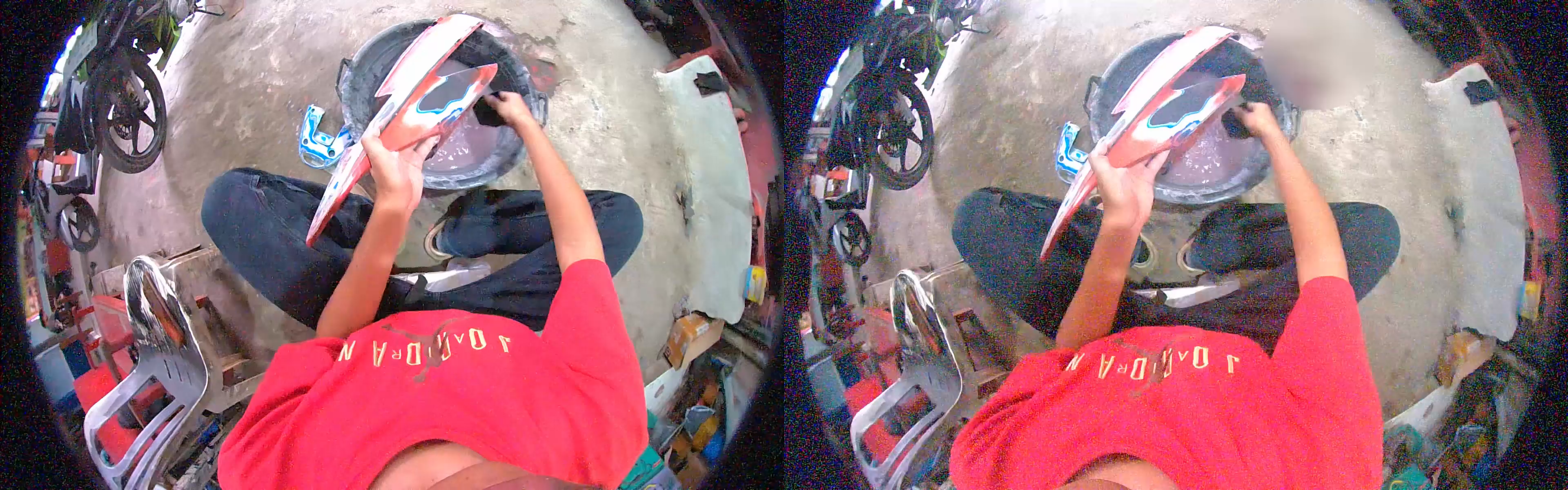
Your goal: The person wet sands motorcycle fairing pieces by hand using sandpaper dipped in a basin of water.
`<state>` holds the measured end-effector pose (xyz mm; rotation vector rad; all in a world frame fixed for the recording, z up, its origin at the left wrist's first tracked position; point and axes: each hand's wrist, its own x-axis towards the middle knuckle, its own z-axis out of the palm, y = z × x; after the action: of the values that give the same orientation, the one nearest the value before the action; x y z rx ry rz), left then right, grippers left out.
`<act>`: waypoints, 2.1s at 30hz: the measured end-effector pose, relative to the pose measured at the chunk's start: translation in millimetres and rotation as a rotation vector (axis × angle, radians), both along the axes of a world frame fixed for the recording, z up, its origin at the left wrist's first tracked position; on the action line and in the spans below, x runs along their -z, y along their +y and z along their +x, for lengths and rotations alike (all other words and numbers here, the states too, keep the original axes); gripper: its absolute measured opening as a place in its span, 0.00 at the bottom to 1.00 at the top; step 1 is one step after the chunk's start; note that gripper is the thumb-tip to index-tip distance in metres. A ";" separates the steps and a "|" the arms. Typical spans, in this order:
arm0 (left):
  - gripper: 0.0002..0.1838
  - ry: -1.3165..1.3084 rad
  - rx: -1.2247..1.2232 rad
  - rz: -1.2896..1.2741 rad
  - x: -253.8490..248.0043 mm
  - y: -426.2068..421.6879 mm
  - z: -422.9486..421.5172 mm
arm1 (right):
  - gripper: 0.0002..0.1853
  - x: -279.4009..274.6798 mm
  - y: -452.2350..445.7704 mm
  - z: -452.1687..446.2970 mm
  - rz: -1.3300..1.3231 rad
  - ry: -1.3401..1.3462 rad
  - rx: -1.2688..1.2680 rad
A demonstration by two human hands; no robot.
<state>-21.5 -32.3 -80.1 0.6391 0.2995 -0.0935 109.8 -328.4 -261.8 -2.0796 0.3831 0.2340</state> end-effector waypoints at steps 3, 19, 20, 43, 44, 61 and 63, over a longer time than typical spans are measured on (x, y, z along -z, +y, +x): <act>0.30 0.001 0.002 -0.033 -14.2 -2.7 -2.6 | 0.21 -48.6 -20.2 -3.5 -0.238 -0.164 0.164; 0.33 -0.049 0.047 -0.062 -62.1 -27.5 -2.0 | 0.19 -208.3 154.5 -118.5 0.047 -0.939 -0.493; 0.33 -0.013 0.063 -0.062 -62.0 -27.6 -0.5 | 0.19 -199.2 141.3 -106.0 -0.057 -0.784 -0.476; 0.32 0.084 0.092 -0.021 -59.6 -4.9 22.8 | 0.18 -196.7 159.6 -86.7 -0.063 -0.889 -0.285; 0.32 0.076 0.092 -0.015 -60.4 -4.9 20.5 | 0.18 -197.4 159.4 -87.6 -0.064 -0.878 -0.290; 0.28 0.070 0.059 -0.012 -50.0 13.1 13.4 | 0.20 -210.1 177.4 -103.1 -0.182 -0.988 -0.532; 0.28 0.103 0.071 -0.026 -53.1 13.7 13.1 | 0.20 -192.6 166.3 -85.1 -0.133 -0.894 -0.417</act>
<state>-8.4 -18.6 -27.0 0.6203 0.3741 -0.1983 24.7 -162.1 -69.2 -2.1410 -0.5876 -0.4884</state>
